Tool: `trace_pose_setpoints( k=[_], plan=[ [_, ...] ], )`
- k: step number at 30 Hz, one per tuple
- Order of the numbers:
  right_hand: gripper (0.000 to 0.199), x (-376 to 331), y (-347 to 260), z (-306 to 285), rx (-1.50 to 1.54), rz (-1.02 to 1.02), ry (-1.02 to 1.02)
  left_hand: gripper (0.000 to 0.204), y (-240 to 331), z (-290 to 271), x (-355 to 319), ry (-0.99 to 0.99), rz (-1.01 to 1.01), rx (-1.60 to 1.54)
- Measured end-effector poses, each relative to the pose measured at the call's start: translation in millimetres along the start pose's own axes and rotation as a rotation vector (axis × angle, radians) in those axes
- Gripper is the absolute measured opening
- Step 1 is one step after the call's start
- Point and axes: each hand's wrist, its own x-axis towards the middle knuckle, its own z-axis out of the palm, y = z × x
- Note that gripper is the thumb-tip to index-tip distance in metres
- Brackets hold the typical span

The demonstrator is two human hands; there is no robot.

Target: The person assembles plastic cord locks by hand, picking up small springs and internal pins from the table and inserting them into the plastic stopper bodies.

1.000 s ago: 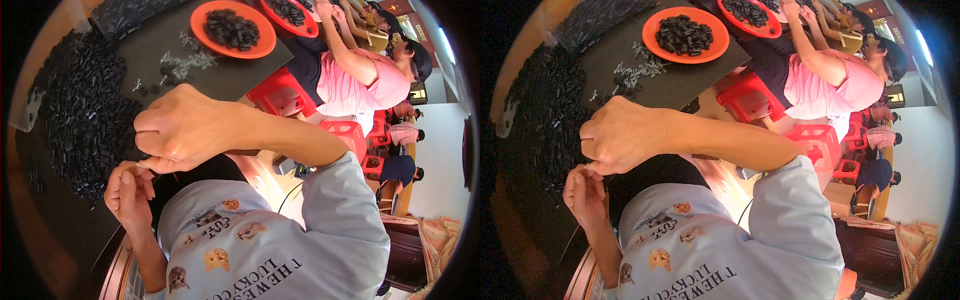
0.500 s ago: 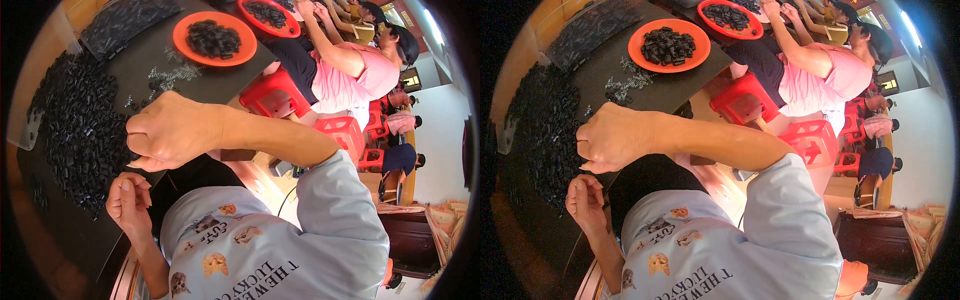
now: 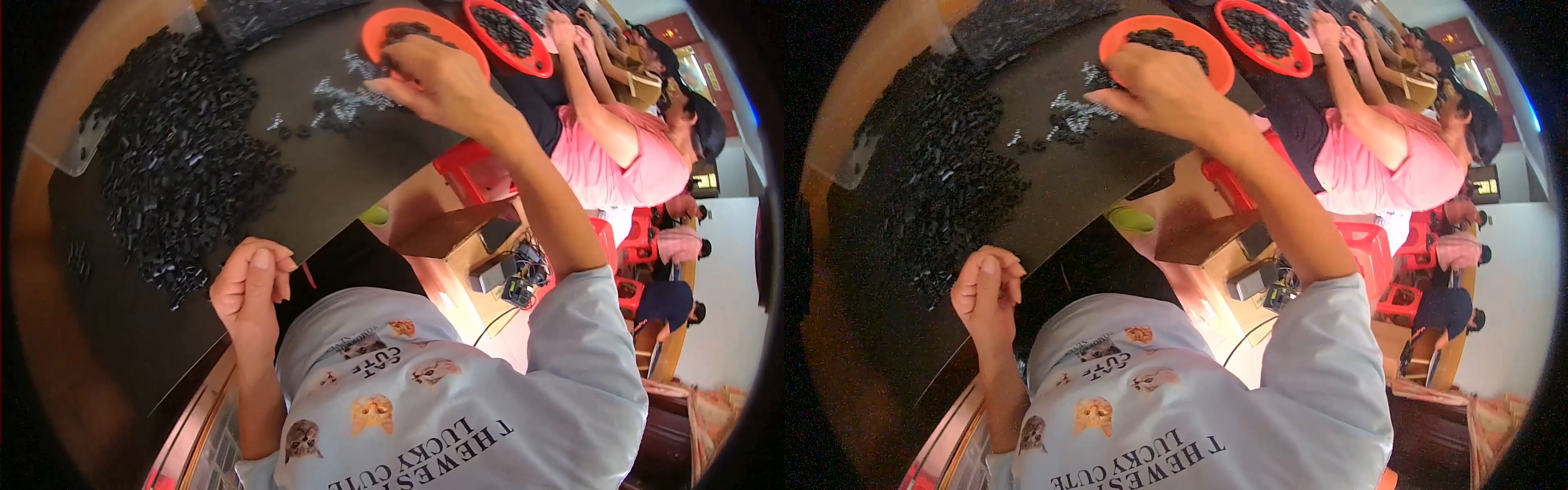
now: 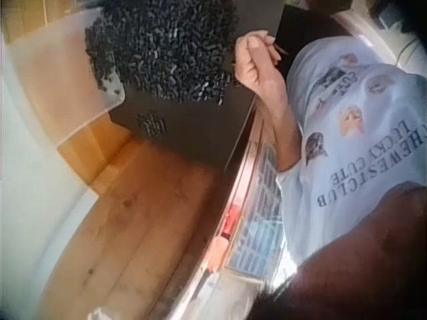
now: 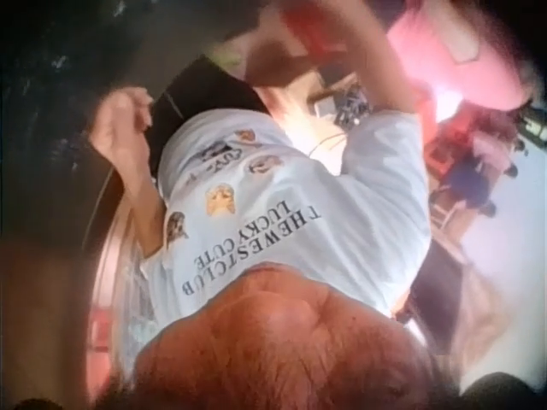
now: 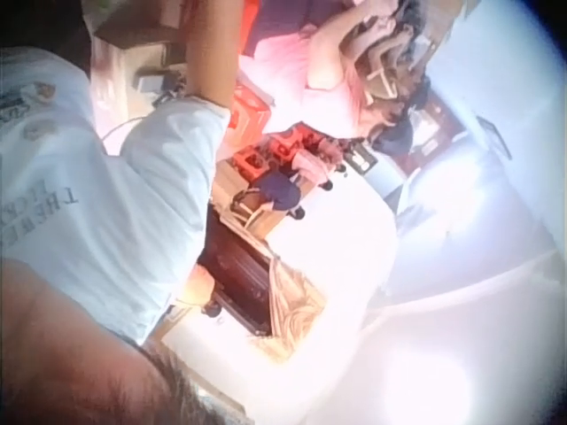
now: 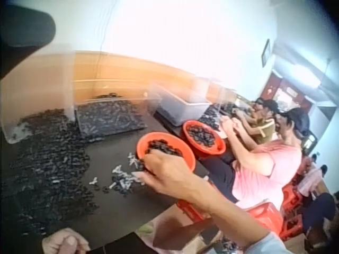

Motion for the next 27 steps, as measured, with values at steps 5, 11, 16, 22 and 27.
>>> trace_pose_setpoints(
  k=[5,11,16,22,27],
  plan=[
    [0.032,7.2,33.9,-2.2,0.063,0.05,-0.013,0.023,0.9,-1.4,-1.7,-0.033,0.017,0.057],
    [0.032,-2.8,85.6,-8.3,0.076,0.257,-0.156,0.023,0.0,-3.5,-2.3,-0.034,0.028,0.048],
    [0.025,-12.0,87.0,-9.3,0.033,0.257,-0.126,0.022,0.8,-1.5,-3.3,-0.036,0.025,0.055],
    [0.019,0.7,21.5,2.3,0.211,0.058,-0.121,0.021,2.1,-0.8,-3.4,-0.036,0.033,0.091],
    [0.019,24.6,-32.4,28.6,0.174,-0.051,-0.137,0.022,2.5,-0.7,-4.5,-0.021,0.03,0.078]
  ],
)
